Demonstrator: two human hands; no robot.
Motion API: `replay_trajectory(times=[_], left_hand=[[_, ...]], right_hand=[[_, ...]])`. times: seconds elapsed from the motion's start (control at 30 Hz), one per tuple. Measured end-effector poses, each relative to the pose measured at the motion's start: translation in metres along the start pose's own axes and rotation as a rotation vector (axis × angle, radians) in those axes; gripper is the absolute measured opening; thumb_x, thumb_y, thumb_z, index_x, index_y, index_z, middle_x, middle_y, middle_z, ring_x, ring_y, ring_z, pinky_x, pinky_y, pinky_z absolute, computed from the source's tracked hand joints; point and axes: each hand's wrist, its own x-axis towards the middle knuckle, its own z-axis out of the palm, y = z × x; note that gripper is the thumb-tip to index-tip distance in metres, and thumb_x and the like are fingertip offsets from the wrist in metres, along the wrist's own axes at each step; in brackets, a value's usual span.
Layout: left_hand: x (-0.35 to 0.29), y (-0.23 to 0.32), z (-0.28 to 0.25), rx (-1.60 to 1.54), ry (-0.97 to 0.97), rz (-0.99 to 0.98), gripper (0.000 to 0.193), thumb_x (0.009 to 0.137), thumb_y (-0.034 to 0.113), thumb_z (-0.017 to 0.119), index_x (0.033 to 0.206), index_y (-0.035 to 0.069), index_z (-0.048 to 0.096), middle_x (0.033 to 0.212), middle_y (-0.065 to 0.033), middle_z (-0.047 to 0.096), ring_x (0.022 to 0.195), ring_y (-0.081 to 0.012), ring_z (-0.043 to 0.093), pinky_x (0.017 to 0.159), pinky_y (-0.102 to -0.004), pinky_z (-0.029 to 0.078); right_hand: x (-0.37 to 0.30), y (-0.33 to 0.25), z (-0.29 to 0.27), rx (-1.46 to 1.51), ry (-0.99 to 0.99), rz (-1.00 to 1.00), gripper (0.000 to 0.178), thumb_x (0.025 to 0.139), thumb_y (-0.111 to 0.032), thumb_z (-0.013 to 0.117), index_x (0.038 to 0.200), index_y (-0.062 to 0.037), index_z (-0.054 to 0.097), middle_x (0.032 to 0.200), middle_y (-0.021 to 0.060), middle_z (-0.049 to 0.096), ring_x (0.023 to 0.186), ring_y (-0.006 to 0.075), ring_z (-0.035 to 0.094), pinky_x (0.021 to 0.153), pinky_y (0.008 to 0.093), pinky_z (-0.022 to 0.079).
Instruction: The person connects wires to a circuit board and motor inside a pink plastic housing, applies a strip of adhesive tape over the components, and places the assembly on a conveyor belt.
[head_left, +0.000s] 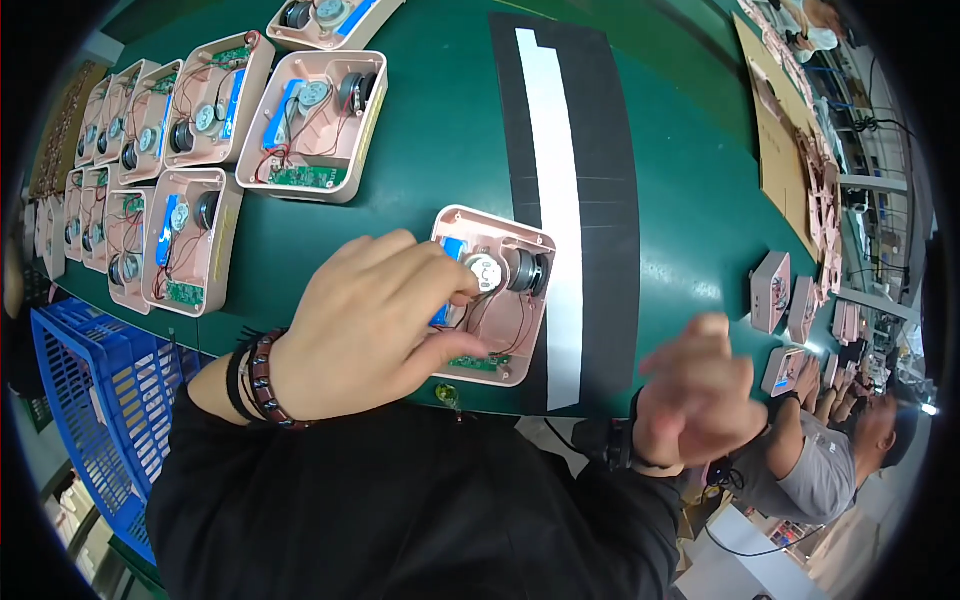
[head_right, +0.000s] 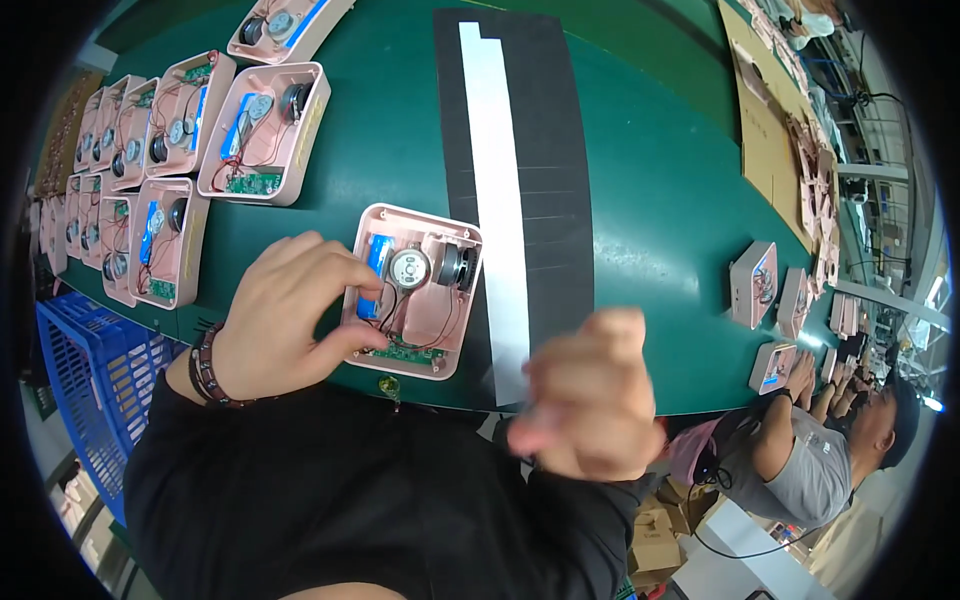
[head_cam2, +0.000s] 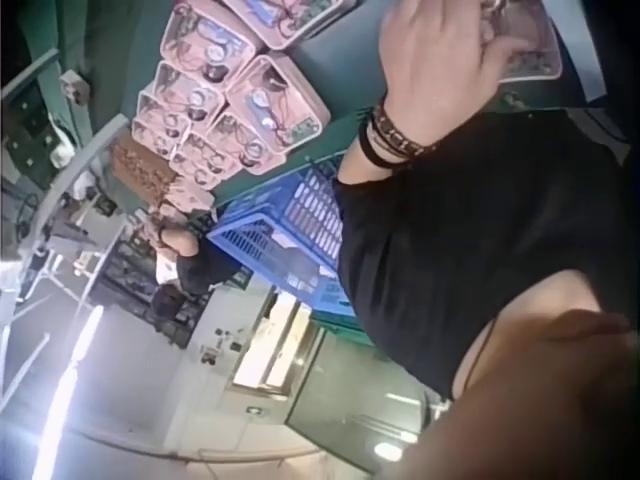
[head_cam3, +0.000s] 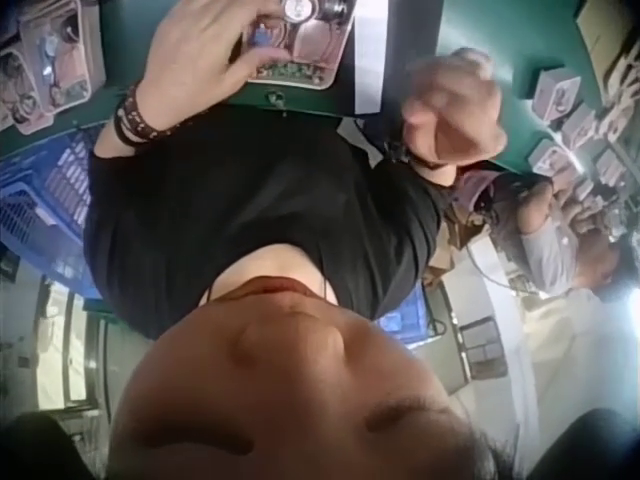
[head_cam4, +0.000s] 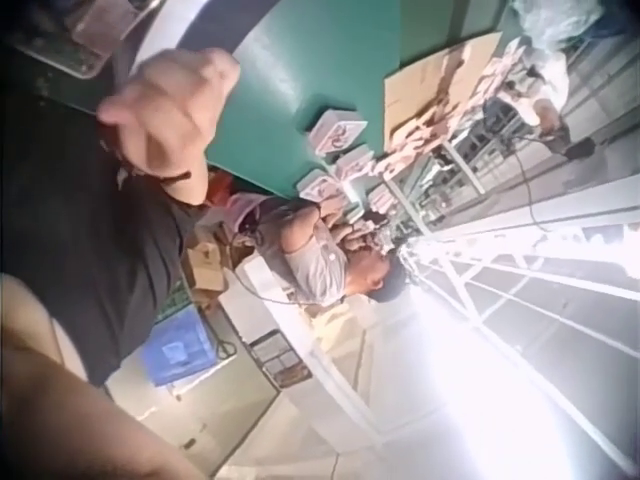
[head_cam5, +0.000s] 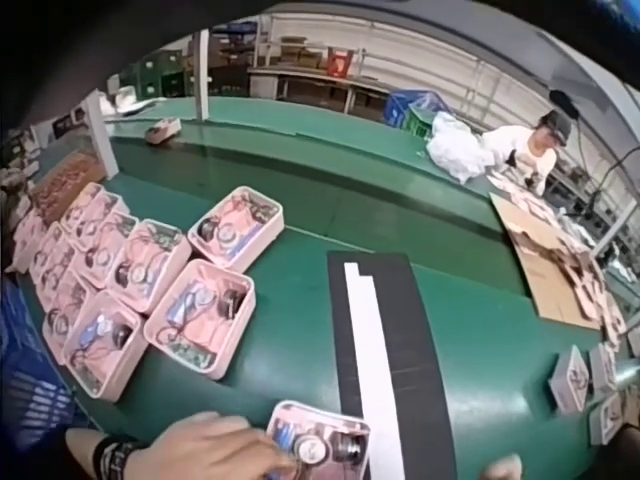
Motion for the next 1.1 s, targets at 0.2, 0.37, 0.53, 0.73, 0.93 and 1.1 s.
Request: replay_trajectory(times=[0.2, 0.37, 0.53, 0.73, 0.93, 1.1], left_hand=[[0.0, 0.002, 0.007, 0.171, -0.108, -0.015, 0.029, 0.076, 0.021, 0.075, 0.095, 0.007, 0.058, 0.089, -0.0048, 0.058, 0.088, -0.023, 0.054, 0.074, -0.0355, 0.041], [0.003, -0.01, 0.006, 0.284, -0.085, 0.008, 0.026, 0.076, 0.018, 0.074, 0.094, 0.008, 0.058, 0.089, -0.0045, 0.058, 0.089, -0.0223, 0.054, 0.076, -0.0356, 0.041], [0.004, -0.01, 0.011, 0.213, -0.079, 0.215, 0.022, 0.075, 0.013, 0.074, 0.092, 0.008, 0.06, 0.09, -0.0035, 0.058, 0.086, -0.0242, 0.055, 0.076, -0.0356, 0.04], [-0.001, -0.01, 0.023, 0.103, -0.005, 0.12, 0.019, 0.076, 0.016, 0.074, 0.089, 0.01, 0.062, 0.083, -0.0008, 0.059, 0.081, -0.0208, 0.056, 0.074, -0.0339, 0.039], [-0.007, -0.01, 0.017, 0.188, -0.035, 0.108, 0.012, 0.079, 0.014, 0.072, 0.084, 0.012, 0.061, 0.082, 0.0013, 0.058, 0.081, -0.0179, 0.056, 0.074, -0.0329, 0.039], [-0.008, -0.012, 0.017, 0.186, -0.07, 0.099, 0.01, 0.077, 0.013, 0.072, 0.084, 0.012, 0.065, 0.082, 0.0004, 0.059, 0.08, -0.0191, 0.056, 0.07, -0.0336, 0.039]], right_hand=[[-0.005, 0.012, 0.03, -0.151, -0.216, 0.105, 0.071, 0.073, -0.019, 0.079, 0.137, -0.0125, 0.048, 0.091, 0.0013, 0.065, 0.076, 0.0158, 0.063, 0.084, 0.0379, 0.042], [-0.021, 0.019, 0.039, -0.18, -0.419, 0.203, 0.087, 0.074, -0.007, 0.08, 0.147, -0.0076, 0.033, 0.086, 0.0039, 0.067, 0.081, 0.0219, 0.066, 0.096, 0.046, 0.039], [-0.022, 0.028, 0.05, -0.066, -0.236, 0.26, 0.081, 0.076, -0.004, 0.076, 0.147, -0.0056, 0.036, 0.079, -0.0004, 0.067, 0.076, 0.0184, 0.065, 0.094, 0.0406, 0.041], [-0.019, 0.025, 0.058, -0.083, -0.18, 0.287, 0.079, 0.078, -0.003, 0.074, 0.148, -0.0049, 0.037, 0.077, -0.0012, 0.067, 0.073, 0.0186, 0.065, 0.09, 0.0374, 0.043], [-0.025, 0.023, 0.049, -0.08, -0.117, 0.421, 0.05, 0.077, -0.001, 0.075, 0.123, -0.0052, 0.055, 0.084, 0.0036, 0.068, 0.081, 0.0211, 0.065, 0.087, 0.0363, 0.044], [-0.013, 0.024, 0.037, 0.13, -0.136, 0.43, 0.025, 0.078, -0.004, 0.076, 0.099, -0.0056, 0.061, 0.086, 0.0049, 0.066, 0.081, 0.0217, 0.063, 0.079, 0.0348, 0.046]])
